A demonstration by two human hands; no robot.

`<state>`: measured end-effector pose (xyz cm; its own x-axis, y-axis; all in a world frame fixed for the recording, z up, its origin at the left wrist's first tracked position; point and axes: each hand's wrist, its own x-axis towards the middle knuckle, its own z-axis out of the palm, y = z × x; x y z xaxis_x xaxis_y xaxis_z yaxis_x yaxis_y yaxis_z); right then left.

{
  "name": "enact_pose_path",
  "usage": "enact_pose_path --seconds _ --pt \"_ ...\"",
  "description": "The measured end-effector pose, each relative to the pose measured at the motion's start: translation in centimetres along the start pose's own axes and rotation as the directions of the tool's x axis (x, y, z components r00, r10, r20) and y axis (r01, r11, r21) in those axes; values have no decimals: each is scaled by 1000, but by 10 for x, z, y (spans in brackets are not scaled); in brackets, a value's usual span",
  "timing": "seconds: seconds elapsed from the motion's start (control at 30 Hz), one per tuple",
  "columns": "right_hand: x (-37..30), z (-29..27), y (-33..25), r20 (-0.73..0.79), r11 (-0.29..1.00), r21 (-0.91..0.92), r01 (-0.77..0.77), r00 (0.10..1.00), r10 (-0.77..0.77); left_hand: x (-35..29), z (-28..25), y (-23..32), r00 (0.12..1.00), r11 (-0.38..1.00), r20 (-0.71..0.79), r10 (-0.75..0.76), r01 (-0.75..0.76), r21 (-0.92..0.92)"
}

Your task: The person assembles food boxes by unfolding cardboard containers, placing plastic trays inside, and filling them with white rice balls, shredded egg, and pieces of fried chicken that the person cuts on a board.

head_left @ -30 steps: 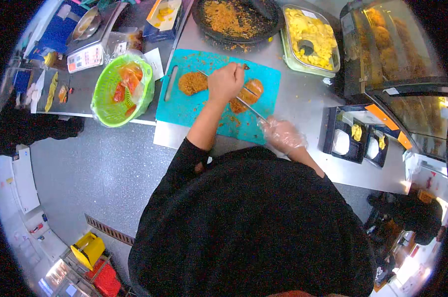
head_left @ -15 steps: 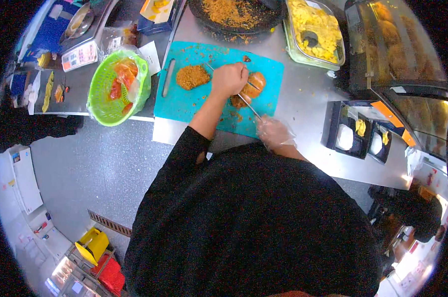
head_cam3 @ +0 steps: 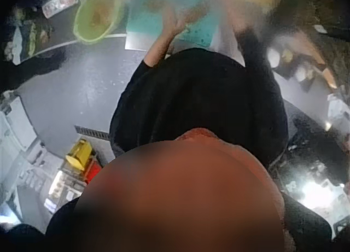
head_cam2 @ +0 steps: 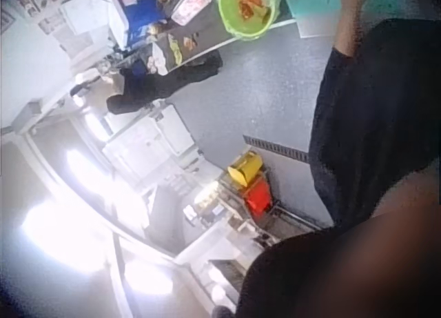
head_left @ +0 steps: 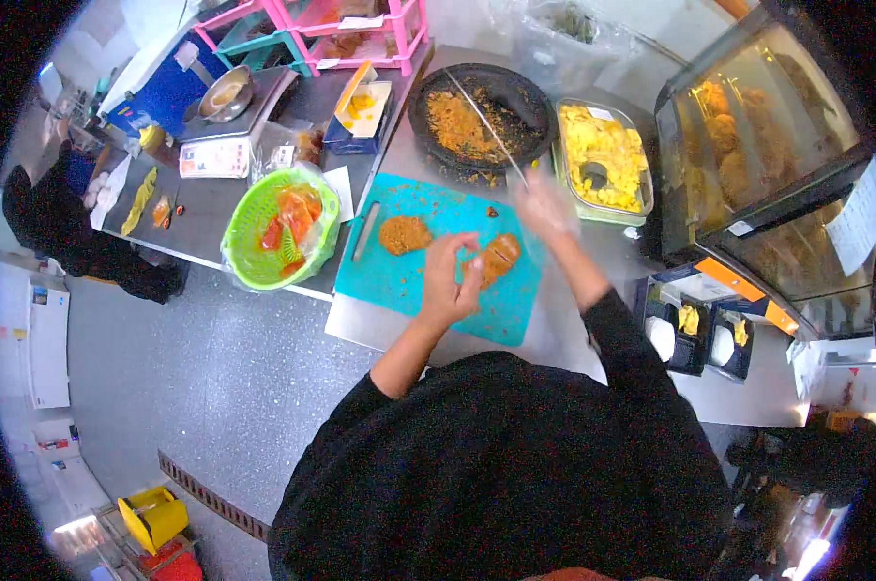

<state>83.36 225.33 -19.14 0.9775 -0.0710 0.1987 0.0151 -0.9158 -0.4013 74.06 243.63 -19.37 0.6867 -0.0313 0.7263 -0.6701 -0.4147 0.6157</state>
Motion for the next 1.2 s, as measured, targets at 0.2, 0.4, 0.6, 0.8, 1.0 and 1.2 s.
enact_pose_path --seconds 0.2,0.4,0.6,0.8,1.0,1.2 --pt "102 21 -8 0 986 -152 -68 998 69 -39 -40 5 870 922 423 -253 349 -167" --pt "37 -9 -49 61 944 -248 220 976 -211 -94 -105 -5 772 787 238 -590 615 -46" --pt "-85 34 1 195 866 -70 495 858 -475 -92 -90 -17 720 717 231 -654 688 -116" --pt "-110 55 16 21 910 74 409 911 -411 -56 -43 -9 784 767 333 -524 605 -215" --pt "-132 22 48 -171 940 224 258 960 -222 -36 -6 8 790 828 454 -412 533 -174" --pt "-207 -142 164 -489 981 -52 -188 861 139 -44 -6 9 764 770 476 -437 591 -241"
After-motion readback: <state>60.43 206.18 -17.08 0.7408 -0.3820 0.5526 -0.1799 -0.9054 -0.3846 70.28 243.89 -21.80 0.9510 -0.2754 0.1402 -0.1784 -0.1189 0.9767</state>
